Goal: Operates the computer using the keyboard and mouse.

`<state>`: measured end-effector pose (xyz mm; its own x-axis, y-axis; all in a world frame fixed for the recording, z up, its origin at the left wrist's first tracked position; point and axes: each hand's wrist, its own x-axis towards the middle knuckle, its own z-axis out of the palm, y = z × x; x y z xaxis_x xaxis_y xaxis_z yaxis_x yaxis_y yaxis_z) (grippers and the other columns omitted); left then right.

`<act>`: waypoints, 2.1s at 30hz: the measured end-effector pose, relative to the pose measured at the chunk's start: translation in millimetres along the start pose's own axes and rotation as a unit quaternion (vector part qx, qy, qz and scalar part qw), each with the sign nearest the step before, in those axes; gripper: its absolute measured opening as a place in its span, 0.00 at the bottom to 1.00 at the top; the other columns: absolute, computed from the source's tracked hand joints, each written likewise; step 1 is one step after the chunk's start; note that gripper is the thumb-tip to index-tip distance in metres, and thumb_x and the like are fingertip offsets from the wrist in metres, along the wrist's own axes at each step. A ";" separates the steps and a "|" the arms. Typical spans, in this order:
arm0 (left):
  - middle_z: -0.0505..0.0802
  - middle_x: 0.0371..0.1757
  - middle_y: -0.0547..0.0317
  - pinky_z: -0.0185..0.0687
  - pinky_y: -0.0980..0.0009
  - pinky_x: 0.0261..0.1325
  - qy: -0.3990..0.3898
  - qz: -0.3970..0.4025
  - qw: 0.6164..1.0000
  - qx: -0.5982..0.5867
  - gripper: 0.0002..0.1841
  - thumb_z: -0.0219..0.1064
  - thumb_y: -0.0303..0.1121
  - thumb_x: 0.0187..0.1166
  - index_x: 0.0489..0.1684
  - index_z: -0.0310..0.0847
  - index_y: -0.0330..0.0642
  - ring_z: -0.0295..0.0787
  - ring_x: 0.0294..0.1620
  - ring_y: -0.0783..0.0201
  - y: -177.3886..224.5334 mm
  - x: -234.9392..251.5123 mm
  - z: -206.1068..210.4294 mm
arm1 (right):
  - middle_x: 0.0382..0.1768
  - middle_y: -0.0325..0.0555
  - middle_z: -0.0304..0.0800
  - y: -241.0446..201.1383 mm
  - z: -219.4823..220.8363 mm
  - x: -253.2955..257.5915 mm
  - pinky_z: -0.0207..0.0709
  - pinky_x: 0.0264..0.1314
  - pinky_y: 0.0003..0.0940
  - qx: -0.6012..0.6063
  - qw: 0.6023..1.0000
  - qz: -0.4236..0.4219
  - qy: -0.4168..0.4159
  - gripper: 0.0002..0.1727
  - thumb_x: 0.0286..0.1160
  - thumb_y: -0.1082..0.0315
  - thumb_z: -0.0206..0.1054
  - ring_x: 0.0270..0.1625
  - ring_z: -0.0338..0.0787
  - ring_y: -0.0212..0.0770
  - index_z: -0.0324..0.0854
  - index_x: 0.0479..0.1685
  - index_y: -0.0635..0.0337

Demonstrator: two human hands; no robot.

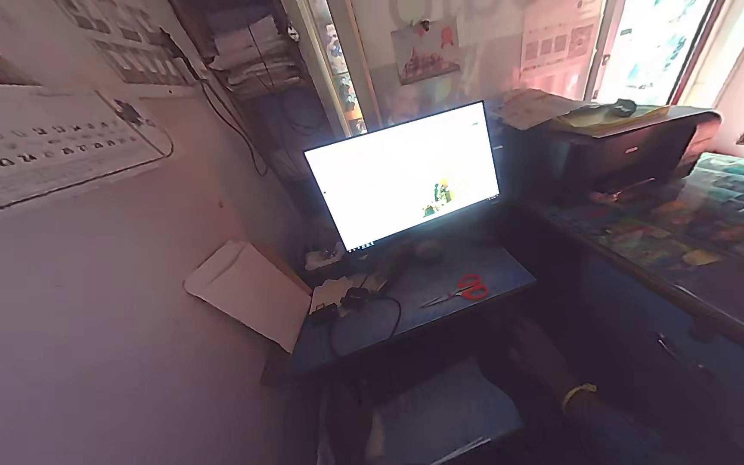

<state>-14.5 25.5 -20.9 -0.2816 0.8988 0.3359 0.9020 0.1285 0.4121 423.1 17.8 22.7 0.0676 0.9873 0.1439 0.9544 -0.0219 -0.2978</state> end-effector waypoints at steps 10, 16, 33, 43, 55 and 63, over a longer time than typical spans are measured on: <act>0.74 0.82 0.29 0.65 0.44 0.86 -0.019 0.042 0.998 -0.052 0.38 0.68 0.39 0.79 0.86 0.59 0.27 0.70 0.84 0.37 19.6 -20.0 -26.4 | 0.84 0.57 0.70 9.2 6.6 6.4 0.71 0.83 0.52 0.010 1.000 0.007 0.003 0.30 0.77 0.50 0.64 0.85 0.71 0.57 0.79 0.77 0.54; 0.82 0.76 0.35 0.75 0.43 0.77 -0.096 -0.026 0.995 0.013 0.33 0.67 0.44 0.80 0.81 0.71 0.34 0.80 0.76 0.39 36.5 -36.2 -52.2 | 0.86 0.57 0.68 6.6 7.8 5.7 0.71 0.83 0.51 0.011 1.000 0.010 0.007 0.30 0.79 0.50 0.63 0.86 0.70 0.56 0.77 0.79 0.52; 0.89 0.66 0.36 0.76 0.43 0.74 -0.054 -0.061 0.995 0.065 0.25 0.63 0.47 0.82 0.60 0.85 0.31 0.85 0.71 0.40 33.8 -38.0 -40.9 | 0.83 0.56 0.71 8.8 8.6 0.4 0.70 0.84 0.48 0.013 1.000 0.014 -0.002 0.30 0.83 0.50 0.58 0.86 0.71 0.54 0.74 0.82 0.49; 0.81 0.79 0.39 0.71 0.45 0.81 -0.001 -0.023 0.995 0.093 0.32 0.57 0.55 0.83 0.77 0.78 0.41 0.77 0.80 0.42 4.9 -39.1 -6.0 | 0.86 0.52 0.69 5.3 2.4 2.2 0.67 0.86 0.49 0.017 1.000 0.003 0.008 0.31 0.83 0.51 0.57 0.87 0.69 0.53 0.71 0.85 0.48; 0.81 0.80 0.42 0.77 0.48 0.76 0.042 0.015 0.993 0.113 0.27 0.59 0.52 0.80 0.68 0.86 0.43 0.80 0.78 0.43 -1.5 -36.3 5.0 | 0.83 0.54 0.72 7.7 12.1 5.1 0.70 0.84 0.49 -0.002 1.000 0.001 0.030 0.30 0.82 0.50 0.56 0.85 0.72 0.53 0.73 0.83 0.48; 0.87 0.71 0.38 0.78 0.42 0.70 0.029 0.025 0.995 0.088 0.21 0.61 0.45 0.80 0.56 0.91 0.39 0.85 0.70 0.36 11.8 -39.4 -10.5 | 0.81 0.57 0.74 7.0 13.4 0.4 0.74 0.80 0.49 0.008 0.999 0.000 0.045 0.30 0.81 0.51 0.58 0.83 0.75 0.55 0.73 0.83 0.49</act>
<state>3.8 -12.7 -20.3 -0.2480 0.8810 0.4028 0.9575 0.1598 0.2402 425.9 20.2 8.1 0.0943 0.9692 0.2276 0.9496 -0.0188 -0.3130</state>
